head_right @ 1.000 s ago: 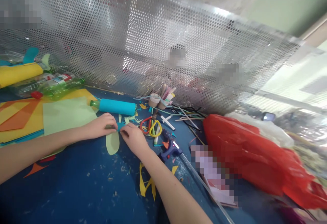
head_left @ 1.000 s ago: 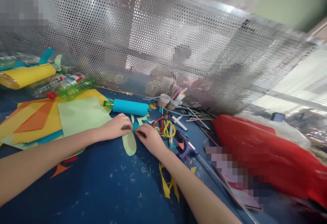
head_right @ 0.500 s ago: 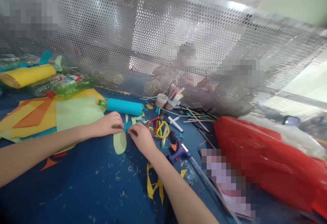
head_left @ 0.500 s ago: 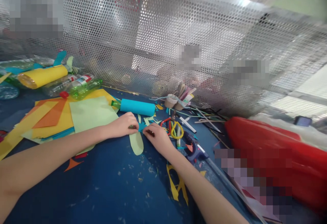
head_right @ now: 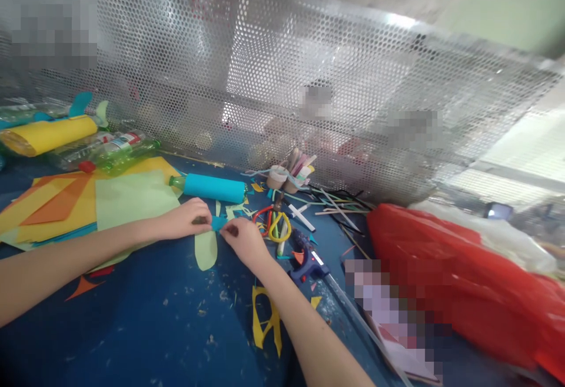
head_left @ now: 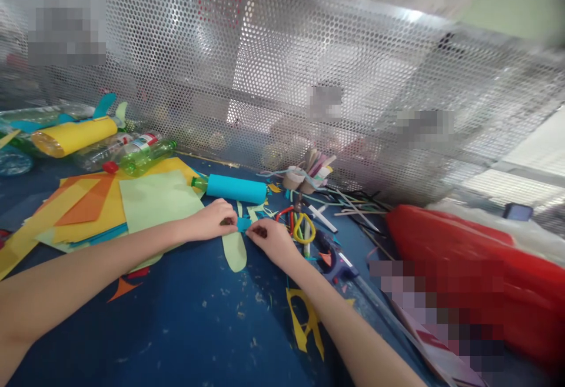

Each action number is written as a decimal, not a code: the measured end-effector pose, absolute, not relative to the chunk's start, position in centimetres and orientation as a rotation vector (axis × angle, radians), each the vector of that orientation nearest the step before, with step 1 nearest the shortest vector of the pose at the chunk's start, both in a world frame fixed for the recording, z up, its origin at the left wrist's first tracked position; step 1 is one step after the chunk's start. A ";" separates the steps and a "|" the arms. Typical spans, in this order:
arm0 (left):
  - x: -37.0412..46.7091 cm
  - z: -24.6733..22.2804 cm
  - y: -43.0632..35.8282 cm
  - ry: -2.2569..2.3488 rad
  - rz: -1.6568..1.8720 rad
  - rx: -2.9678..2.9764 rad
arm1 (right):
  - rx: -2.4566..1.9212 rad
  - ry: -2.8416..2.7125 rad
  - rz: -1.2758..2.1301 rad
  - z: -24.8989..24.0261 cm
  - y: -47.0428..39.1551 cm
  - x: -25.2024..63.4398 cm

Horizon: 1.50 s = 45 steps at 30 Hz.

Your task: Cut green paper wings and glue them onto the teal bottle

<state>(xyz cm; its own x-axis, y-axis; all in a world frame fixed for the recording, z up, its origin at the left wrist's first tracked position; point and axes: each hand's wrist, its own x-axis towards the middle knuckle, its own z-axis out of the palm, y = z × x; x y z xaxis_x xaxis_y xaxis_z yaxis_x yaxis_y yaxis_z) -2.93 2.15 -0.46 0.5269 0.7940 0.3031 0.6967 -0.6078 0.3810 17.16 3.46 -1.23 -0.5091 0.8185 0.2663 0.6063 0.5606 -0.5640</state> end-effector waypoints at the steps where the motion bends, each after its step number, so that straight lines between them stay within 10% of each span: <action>1: -3.0 -0.4 2.2 1.294 0.651 2.546 | -1.147 -2.297 0.566 -1.2 3.5 17.2; 45: -3.2 -0.4 2.5 1.169 0.582 2.654 | -1.106 -2.331 0.702 -0.6 3.3 17.4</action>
